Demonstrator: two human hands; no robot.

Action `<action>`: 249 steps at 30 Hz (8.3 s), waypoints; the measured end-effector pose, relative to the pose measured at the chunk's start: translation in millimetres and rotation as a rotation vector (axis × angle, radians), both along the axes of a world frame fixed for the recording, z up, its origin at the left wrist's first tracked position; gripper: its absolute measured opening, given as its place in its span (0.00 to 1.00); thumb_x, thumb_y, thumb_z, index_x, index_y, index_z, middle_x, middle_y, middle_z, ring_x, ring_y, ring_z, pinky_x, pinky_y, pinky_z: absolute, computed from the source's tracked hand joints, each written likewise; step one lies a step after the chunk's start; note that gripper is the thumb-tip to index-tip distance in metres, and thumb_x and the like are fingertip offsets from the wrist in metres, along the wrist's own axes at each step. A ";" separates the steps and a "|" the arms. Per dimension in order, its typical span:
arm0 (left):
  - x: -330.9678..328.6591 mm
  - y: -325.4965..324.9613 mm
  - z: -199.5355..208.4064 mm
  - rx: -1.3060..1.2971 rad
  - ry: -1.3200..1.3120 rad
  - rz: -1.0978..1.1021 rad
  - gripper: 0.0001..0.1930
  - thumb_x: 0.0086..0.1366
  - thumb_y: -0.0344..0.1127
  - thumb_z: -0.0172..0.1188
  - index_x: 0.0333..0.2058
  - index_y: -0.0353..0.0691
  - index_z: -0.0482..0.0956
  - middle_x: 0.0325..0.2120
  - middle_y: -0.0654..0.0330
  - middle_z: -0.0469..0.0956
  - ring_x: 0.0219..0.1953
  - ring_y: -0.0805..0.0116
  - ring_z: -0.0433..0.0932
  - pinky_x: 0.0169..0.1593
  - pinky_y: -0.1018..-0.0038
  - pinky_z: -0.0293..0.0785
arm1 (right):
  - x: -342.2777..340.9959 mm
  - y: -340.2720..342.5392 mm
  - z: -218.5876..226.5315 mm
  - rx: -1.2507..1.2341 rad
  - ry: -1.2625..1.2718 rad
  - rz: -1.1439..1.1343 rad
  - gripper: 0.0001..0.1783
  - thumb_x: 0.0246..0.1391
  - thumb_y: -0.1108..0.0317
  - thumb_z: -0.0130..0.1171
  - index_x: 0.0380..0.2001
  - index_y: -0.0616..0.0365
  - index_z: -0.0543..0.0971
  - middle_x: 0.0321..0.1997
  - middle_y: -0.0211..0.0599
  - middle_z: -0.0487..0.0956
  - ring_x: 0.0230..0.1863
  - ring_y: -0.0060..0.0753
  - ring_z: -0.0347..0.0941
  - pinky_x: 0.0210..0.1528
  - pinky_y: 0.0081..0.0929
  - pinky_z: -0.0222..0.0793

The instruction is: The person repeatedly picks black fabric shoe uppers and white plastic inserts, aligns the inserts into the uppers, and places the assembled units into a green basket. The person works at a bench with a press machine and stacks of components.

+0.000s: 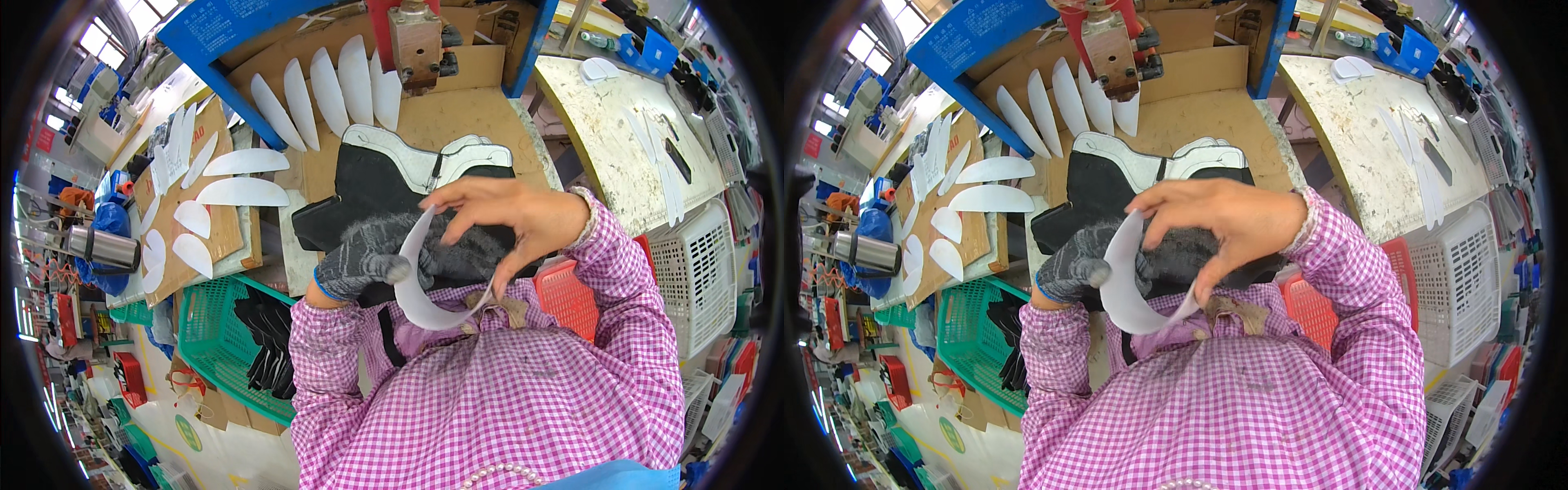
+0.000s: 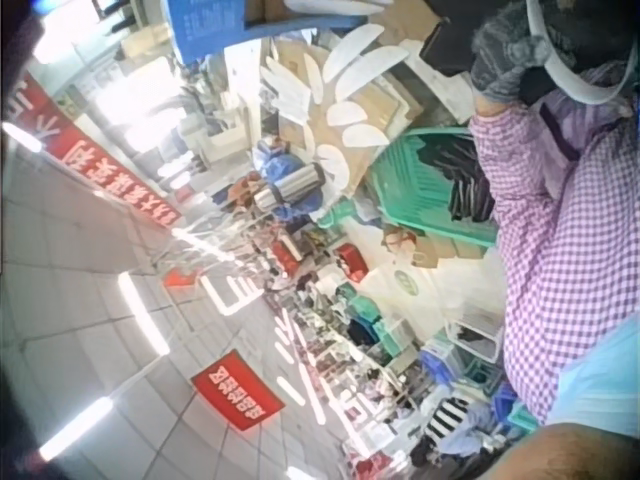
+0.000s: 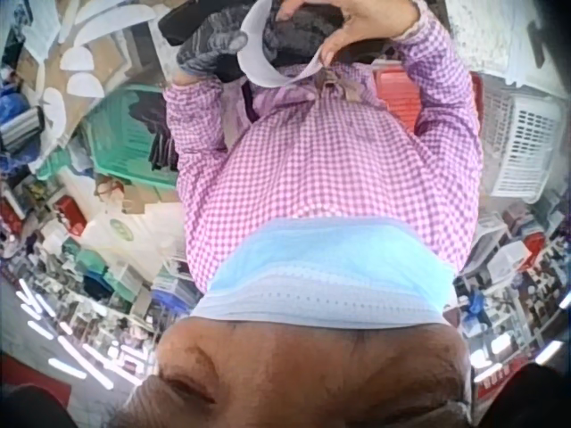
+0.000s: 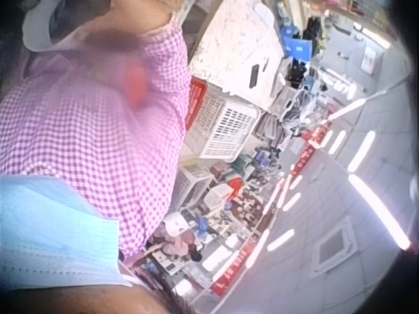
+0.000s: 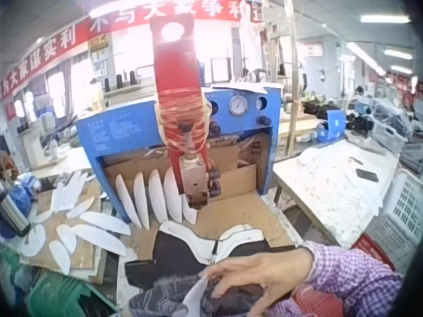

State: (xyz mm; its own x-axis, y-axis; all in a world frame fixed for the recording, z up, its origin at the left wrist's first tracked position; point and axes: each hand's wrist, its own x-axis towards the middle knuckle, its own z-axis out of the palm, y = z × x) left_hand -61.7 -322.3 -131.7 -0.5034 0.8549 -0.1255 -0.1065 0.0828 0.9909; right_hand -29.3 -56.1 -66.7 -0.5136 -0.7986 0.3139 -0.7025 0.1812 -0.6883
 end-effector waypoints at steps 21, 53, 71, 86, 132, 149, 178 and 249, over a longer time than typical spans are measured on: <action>88.2 -15.2 -115.1 0.795 -0.811 0.732 0.19 0.65 0.39 0.57 0.48 0.31 0.71 0.42 0.43 0.77 0.41 0.42 0.78 0.43 0.43 0.76 | 16.3 61.5 -180.2 -1.203 -1.107 -0.426 0.34 0.50 0.54 0.67 0.56 0.62 0.69 0.53 0.34 0.77 0.57 0.28 0.70 0.62 0.28 0.64; 62.5 -5.8 -60.5 -0.038 0.275 0.938 0.13 0.66 0.31 0.57 0.46 0.31 0.77 0.43 0.58 0.78 0.44 0.71 0.73 0.49 0.74 0.70 | 11.5 -42.6 40.9 0.585 0.686 0.067 0.07 0.40 0.69 0.60 0.15 0.58 0.82 0.42 0.37 0.69 0.40 0.33 0.70 0.45 0.25 0.71; 66.0 -2.0 -57.1 0.101 0.083 0.988 0.12 0.64 0.28 0.58 0.45 0.31 0.77 0.41 0.58 0.79 0.41 0.69 0.76 0.48 0.73 0.71 | 12.4 -47.4 45.8 0.725 0.508 0.039 0.30 0.45 0.74 0.58 0.55 0.68 0.65 0.58 0.53 0.69 0.53 0.46 0.71 0.55 0.33 0.69; 15.5 -1.4 -118.9 -0.133 0.789 0.425 0.28 0.59 0.35 0.60 0.58 0.35 0.65 0.53 0.52 0.71 0.55 0.56 0.70 0.59 0.65 0.66 | -3.6 -62.8 20.9 0.560 0.400 0.096 0.26 0.56 0.71 0.52 0.57 0.69 0.64 0.58 0.54 0.69 0.59 0.46 0.69 0.60 0.31 0.67; 22.3 -13.3 -129.4 -0.418 0.565 1.064 0.15 0.61 0.39 0.64 0.43 0.37 0.81 0.36 0.59 0.82 0.36 0.64 0.80 0.45 0.70 0.74 | 33.5 -21.5 -102.0 0.646 0.663 -0.099 0.13 0.40 0.63 0.57 0.29 0.58 0.82 0.37 0.28 0.75 0.44 0.27 0.66 0.41 0.23 0.59; -0.5 -18.1 -171.1 -0.345 0.584 1.081 0.21 0.63 0.42 0.61 0.51 0.36 0.76 0.50 0.53 0.77 0.54 0.59 0.73 0.60 0.67 0.63 | 67.7 -18.2 -37.4 0.502 0.323 -0.346 0.38 0.44 0.54 0.66 0.56 0.63 0.70 0.65 0.46 0.65 0.67 0.44 0.59 0.61 0.41 0.58; 103.8 112.4 -109.9 -0.624 1.012 0.356 0.28 0.63 0.54 0.51 0.55 0.40 0.70 0.52 0.52 0.72 0.54 0.53 0.72 0.55 0.55 0.66 | 53.1 -31.4 -165.6 0.809 0.333 -0.358 0.37 0.48 0.49 0.59 0.53 0.69 0.71 0.68 0.55 0.59 0.70 0.49 0.52 0.71 0.46 0.43; 236.8 -430.2 -60.7 -1.064 0.714 1.790 0.23 0.58 0.28 0.59 0.53 0.29 0.71 0.47 0.48 0.78 0.46 0.59 0.78 0.51 0.69 0.71 | 19.4 -264.2 -67.8 0.218 0.599 0.196 0.34 0.48 0.76 0.55 0.62 0.52 0.64 0.67 0.51 0.60 0.67 0.48 0.58 0.64 0.42 0.59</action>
State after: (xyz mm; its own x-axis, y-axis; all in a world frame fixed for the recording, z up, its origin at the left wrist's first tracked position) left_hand 175.1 -752.4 -192.4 -0.6189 -0.6680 0.4132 -0.4111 0.7237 0.5543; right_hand -9.9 -320.3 -134.5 -0.1395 -0.9369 0.3205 -0.9861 0.1021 -0.1308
